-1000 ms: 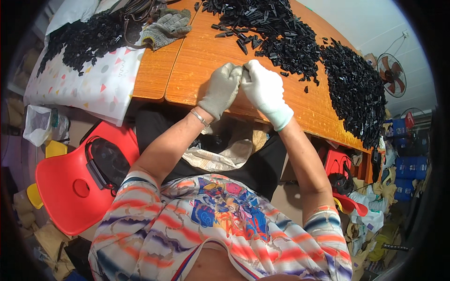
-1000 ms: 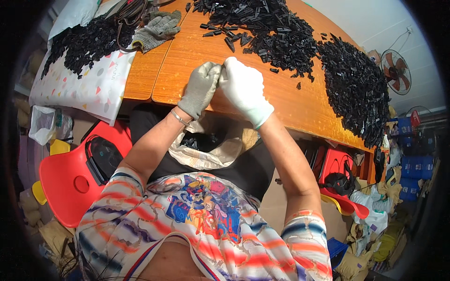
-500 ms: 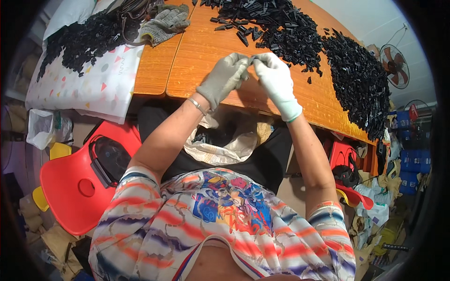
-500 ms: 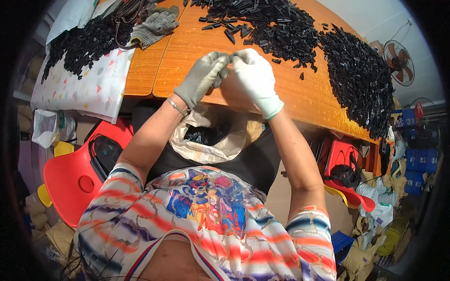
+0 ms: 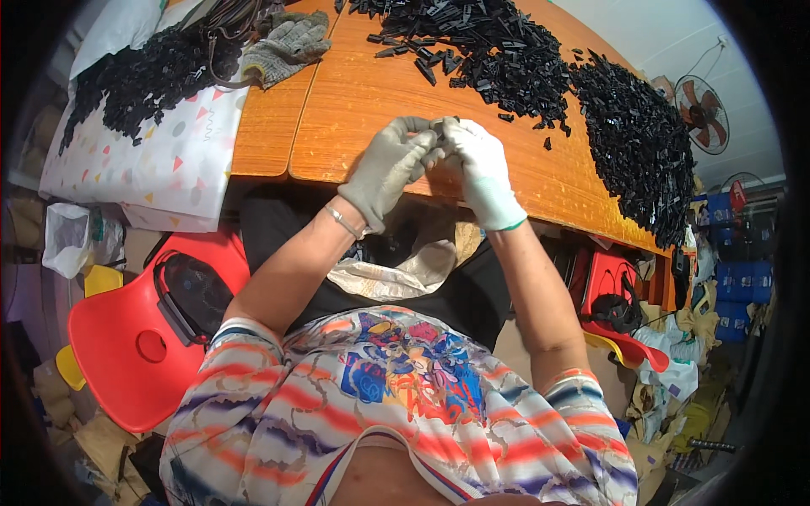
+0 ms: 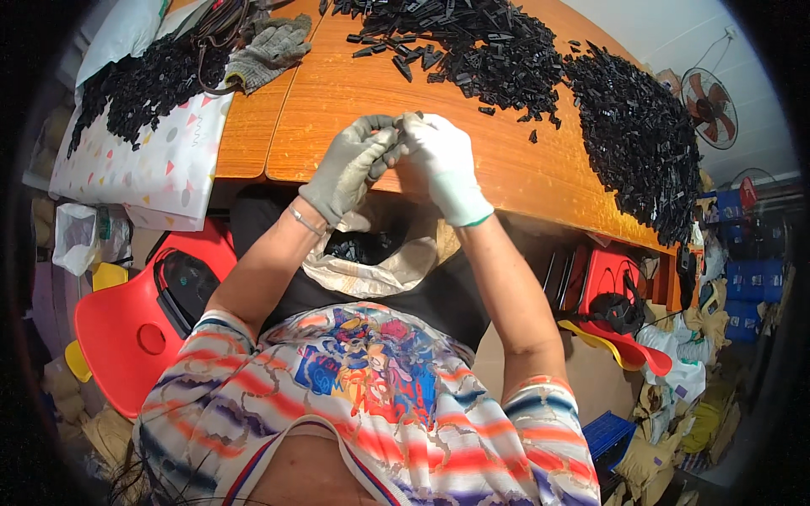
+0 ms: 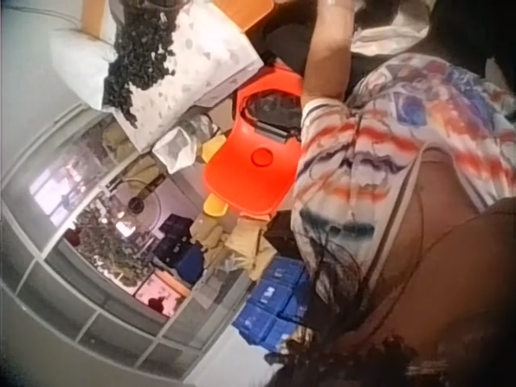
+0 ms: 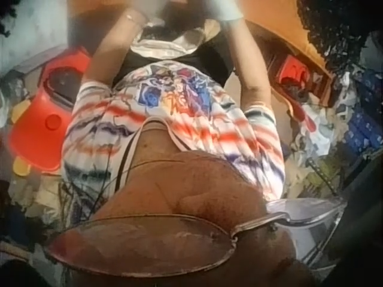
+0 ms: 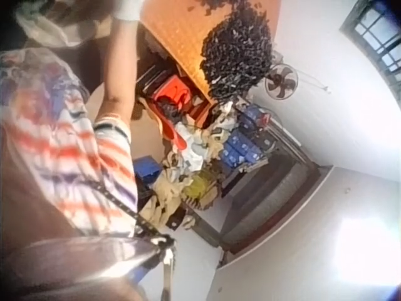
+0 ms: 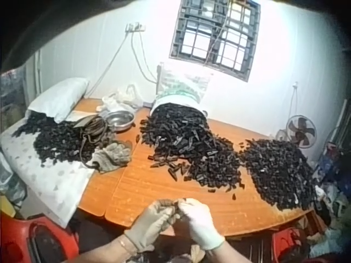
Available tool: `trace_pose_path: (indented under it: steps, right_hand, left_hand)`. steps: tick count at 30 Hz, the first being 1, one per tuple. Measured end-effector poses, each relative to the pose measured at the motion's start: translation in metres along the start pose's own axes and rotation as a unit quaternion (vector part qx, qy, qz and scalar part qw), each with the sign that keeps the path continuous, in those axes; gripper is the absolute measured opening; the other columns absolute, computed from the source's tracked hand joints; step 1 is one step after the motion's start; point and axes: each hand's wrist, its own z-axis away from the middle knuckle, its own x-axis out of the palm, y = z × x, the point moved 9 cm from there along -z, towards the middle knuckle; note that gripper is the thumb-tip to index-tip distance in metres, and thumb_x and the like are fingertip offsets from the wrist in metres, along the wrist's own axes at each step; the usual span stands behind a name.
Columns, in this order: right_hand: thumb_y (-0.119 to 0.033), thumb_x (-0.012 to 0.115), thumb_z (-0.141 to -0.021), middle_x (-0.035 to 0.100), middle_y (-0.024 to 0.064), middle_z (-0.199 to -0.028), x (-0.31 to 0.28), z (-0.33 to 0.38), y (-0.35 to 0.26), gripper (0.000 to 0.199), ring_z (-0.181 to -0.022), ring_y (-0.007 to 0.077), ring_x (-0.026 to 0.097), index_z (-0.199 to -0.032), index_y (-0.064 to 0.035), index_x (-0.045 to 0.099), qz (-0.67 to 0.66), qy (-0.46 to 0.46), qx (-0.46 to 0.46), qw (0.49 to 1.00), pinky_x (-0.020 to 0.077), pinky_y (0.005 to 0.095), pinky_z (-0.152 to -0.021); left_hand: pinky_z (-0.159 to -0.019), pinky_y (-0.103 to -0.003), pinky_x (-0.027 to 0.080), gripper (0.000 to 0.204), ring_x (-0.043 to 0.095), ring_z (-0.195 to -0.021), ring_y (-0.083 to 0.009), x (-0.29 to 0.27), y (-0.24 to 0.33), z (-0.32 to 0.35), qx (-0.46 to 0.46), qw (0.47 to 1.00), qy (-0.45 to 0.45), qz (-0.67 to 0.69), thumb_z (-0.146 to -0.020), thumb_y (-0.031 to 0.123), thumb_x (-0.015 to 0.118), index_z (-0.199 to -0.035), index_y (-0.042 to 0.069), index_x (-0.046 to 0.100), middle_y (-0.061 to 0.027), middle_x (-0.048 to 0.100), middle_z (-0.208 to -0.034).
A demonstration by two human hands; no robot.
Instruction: Assembling and sorting small black plastic hardware components at a workbench into a cloth bag.
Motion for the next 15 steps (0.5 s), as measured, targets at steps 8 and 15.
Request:
trace_pose_path:
  steps: [8,15]
  right_hand:
    - [-0.015,0.06,-0.087,0.066,0.0039,-0.079,-0.007,0.003,-0.001,0.019,-0.07,0.0096,0.059,-0.089,0.0014,0.069,0.365,-0.208,-0.135,0.898,0.0484,0.0244,-0.066]
    - [-0.044,0.062,-0.086,0.07,0.0147,-0.083,-0.168,-0.072,-0.001,0.042,-0.08,0.0262,0.066,-0.089,-0.0025,0.069,0.528,0.235,0.03,0.815,0.0496,0.0363,-0.072]
  left_hand:
    - [-0.067,-0.032,0.051,0.025,0.066,-0.073,-0.0241,-0.026,0.02,0.047,0.05,0.847,-0.162,-0.504,-0.089,0.02,0.057,-0.109,0.006,0.059,-0.0116,0.067,-0.086]
    - [-0.077,-0.043,0.05,0.022,0.064,-0.089,-0.0323,-0.013,0.084,0.006,0.244,0.698,0.002,-0.674,-0.089,0.021,0.054,-0.109,0.012,0.061,-0.0126,0.067,-0.095]
